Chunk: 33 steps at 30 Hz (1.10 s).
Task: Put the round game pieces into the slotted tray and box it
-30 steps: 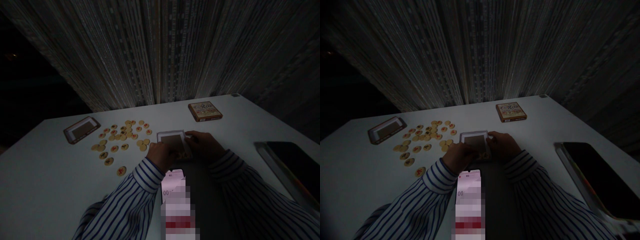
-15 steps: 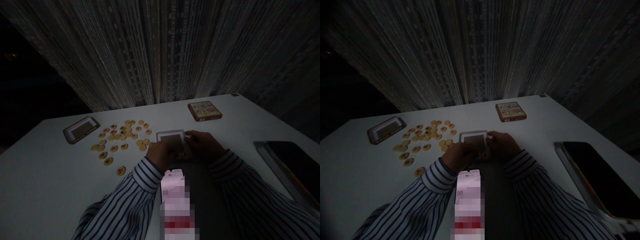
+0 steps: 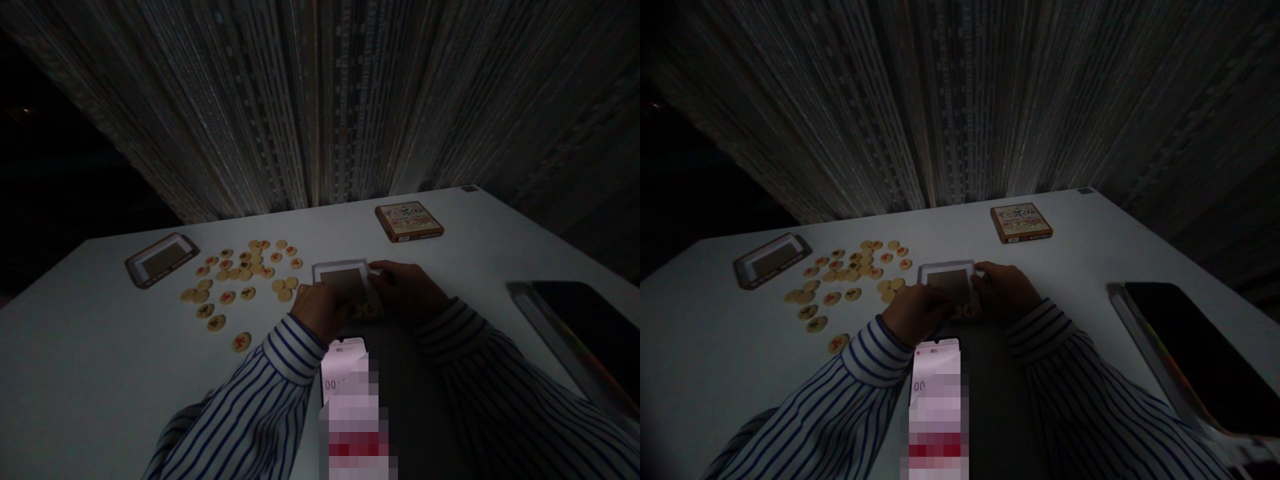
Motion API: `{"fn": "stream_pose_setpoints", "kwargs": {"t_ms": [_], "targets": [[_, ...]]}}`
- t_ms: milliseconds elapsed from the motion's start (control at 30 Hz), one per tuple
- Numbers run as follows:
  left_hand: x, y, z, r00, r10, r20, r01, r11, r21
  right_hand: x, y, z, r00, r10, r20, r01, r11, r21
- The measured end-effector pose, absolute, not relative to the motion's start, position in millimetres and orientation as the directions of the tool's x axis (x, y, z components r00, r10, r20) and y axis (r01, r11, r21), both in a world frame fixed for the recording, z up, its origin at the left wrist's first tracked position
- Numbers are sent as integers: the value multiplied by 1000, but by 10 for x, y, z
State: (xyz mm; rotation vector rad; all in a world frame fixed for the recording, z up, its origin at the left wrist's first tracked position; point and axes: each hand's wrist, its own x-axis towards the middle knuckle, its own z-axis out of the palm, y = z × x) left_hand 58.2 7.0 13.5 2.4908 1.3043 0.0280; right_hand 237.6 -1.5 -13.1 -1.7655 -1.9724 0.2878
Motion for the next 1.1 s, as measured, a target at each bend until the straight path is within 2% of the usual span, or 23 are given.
{"fn": "stream_pose_setpoints", "kwargs": {"t_ms": [233, 400, 1100], "targets": [[587, 53, 173, 574, 809, -129, 804, -528, 273, 2363, -21, -103, -66, 981, 183, 871, 146, -469], [609, 47, 153, 626, 776, -80, 766, -592, 249, 2361, -27, -95, -55, 984, 171, 874, 130, -468], [638, 45, 51, 676, 736, -17, 710, -645, 282, 2362, -11, -127, -67, 976, 205, 857, 161, -489]]}}
